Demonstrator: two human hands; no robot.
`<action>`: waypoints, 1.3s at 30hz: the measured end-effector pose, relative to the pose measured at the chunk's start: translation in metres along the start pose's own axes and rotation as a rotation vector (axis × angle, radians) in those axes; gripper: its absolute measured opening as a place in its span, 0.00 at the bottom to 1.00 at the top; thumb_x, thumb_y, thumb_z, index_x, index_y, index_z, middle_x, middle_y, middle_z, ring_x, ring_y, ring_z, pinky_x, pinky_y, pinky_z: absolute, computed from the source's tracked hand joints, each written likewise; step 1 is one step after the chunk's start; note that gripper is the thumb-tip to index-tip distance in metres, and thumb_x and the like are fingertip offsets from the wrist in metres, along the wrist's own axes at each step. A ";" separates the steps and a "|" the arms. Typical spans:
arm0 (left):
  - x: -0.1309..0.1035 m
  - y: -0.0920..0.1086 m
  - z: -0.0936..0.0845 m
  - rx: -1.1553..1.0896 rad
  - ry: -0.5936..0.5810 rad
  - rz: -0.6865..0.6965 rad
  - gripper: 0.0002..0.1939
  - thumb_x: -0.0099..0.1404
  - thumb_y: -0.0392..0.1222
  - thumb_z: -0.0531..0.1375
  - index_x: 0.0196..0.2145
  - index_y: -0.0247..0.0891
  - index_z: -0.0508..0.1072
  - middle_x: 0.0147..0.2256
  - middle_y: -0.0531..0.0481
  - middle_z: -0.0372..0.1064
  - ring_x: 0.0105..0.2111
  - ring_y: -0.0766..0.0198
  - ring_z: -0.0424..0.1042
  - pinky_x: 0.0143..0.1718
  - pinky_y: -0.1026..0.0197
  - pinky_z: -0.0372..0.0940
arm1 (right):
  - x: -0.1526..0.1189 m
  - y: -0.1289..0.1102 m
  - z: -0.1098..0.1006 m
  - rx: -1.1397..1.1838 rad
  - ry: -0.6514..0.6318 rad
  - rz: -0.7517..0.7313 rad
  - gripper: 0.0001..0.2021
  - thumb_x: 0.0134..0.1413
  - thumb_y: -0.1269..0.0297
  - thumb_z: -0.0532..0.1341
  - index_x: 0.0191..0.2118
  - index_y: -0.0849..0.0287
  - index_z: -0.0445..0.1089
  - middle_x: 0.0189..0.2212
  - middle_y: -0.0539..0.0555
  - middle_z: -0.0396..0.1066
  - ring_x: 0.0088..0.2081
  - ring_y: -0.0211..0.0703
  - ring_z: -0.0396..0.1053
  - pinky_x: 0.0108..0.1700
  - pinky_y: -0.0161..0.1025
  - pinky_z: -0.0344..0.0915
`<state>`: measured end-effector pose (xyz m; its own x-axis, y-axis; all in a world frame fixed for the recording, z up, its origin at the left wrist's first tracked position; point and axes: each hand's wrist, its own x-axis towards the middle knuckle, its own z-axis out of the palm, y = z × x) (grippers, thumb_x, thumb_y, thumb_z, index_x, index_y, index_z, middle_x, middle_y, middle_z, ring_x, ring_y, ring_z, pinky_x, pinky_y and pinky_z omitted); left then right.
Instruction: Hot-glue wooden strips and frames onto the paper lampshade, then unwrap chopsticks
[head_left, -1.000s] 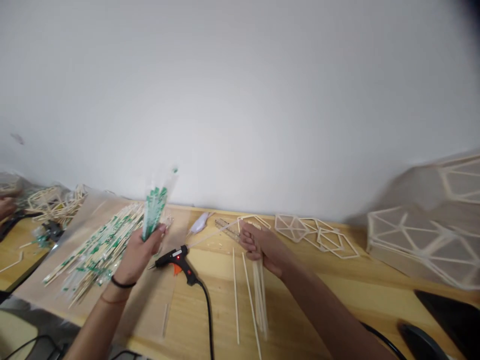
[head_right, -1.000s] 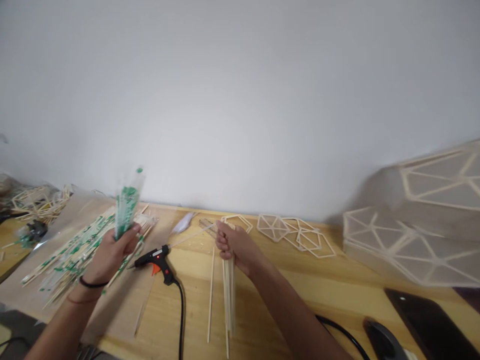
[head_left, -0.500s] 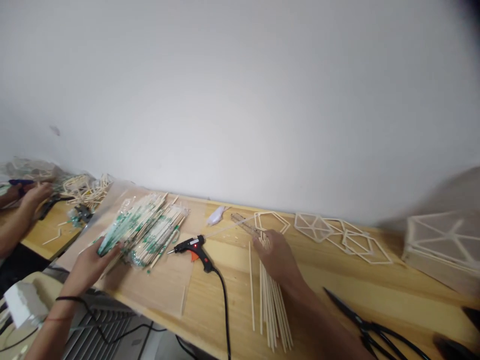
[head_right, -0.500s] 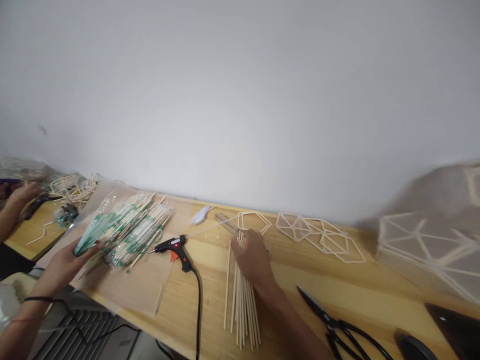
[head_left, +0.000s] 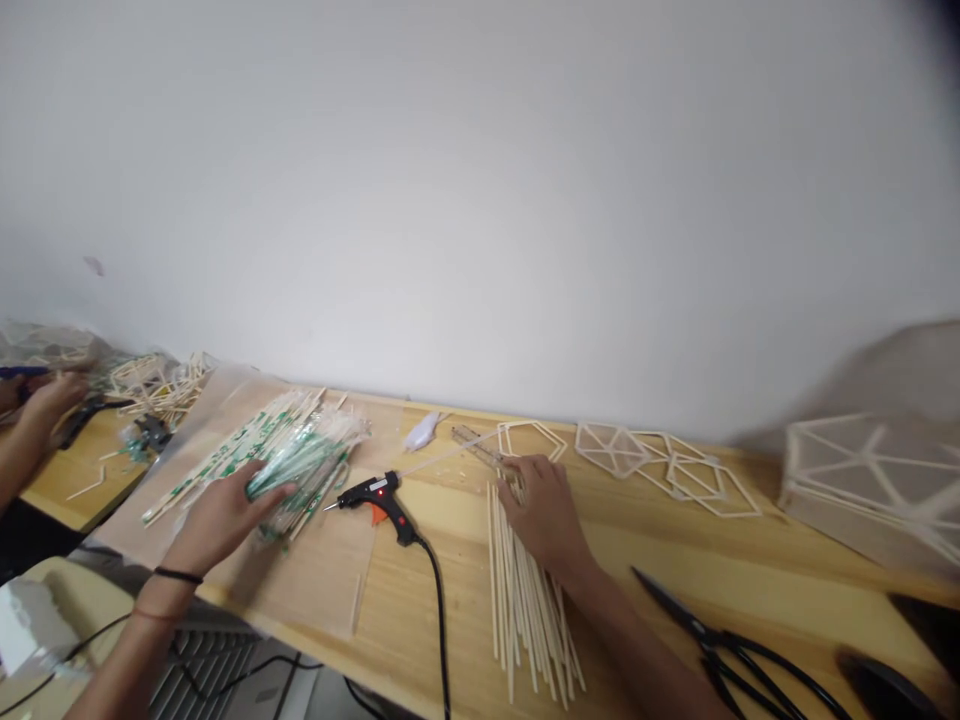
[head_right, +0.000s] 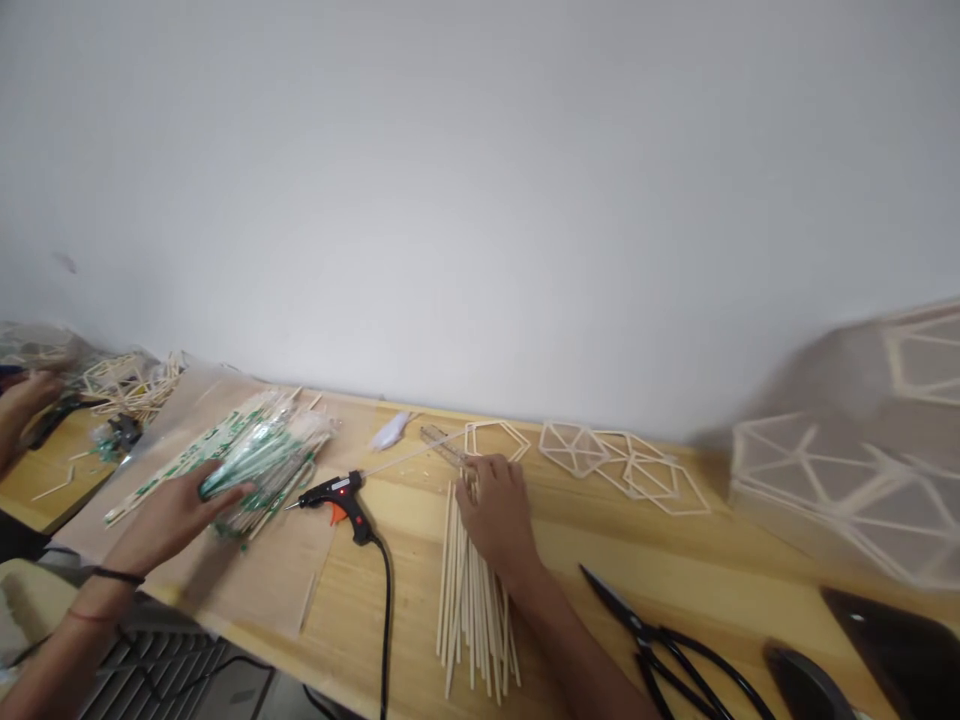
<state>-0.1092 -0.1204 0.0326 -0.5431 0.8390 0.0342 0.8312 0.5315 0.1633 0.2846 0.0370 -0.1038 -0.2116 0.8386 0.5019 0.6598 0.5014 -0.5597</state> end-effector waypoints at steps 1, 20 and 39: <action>0.003 0.007 0.002 0.027 -0.036 0.030 0.37 0.62 0.66 0.57 0.57 0.35 0.75 0.47 0.34 0.83 0.52 0.36 0.79 0.47 0.53 0.68 | 0.000 -0.001 -0.001 0.006 0.004 -0.010 0.08 0.61 0.66 0.60 0.44 0.56 0.75 0.41 0.61 0.76 0.47 0.59 0.69 0.55 0.57 0.65; 0.031 0.022 -0.007 0.006 -0.103 0.089 0.22 0.60 0.63 0.57 0.24 0.42 0.67 0.22 0.52 0.71 0.29 0.54 0.72 0.31 0.62 0.58 | 0.005 -0.012 -0.020 0.158 0.045 -0.021 0.07 0.63 0.70 0.58 0.39 0.54 0.74 0.37 0.58 0.77 0.44 0.56 0.73 0.51 0.52 0.70; 0.038 -0.020 -0.021 0.090 -0.079 -0.060 0.30 0.61 0.72 0.59 0.37 0.39 0.73 0.26 0.47 0.76 0.36 0.44 0.78 0.33 0.60 0.61 | 0.001 -0.016 -0.024 0.251 -0.015 0.041 0.08 0.65 0.65 0.56 0.40 0.54 0.74 0.37 0.58 0.77 0.44 0.55 0.74 0.50 0.53 0.71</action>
<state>-0.1486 -0.1018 0.0513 -0.5842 0.8100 -0.0516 0.8066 0.5865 0.0732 0.2905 0.0248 -0.0783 -0.2005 0.8614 0.4667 0.4685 0.5026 -0.7265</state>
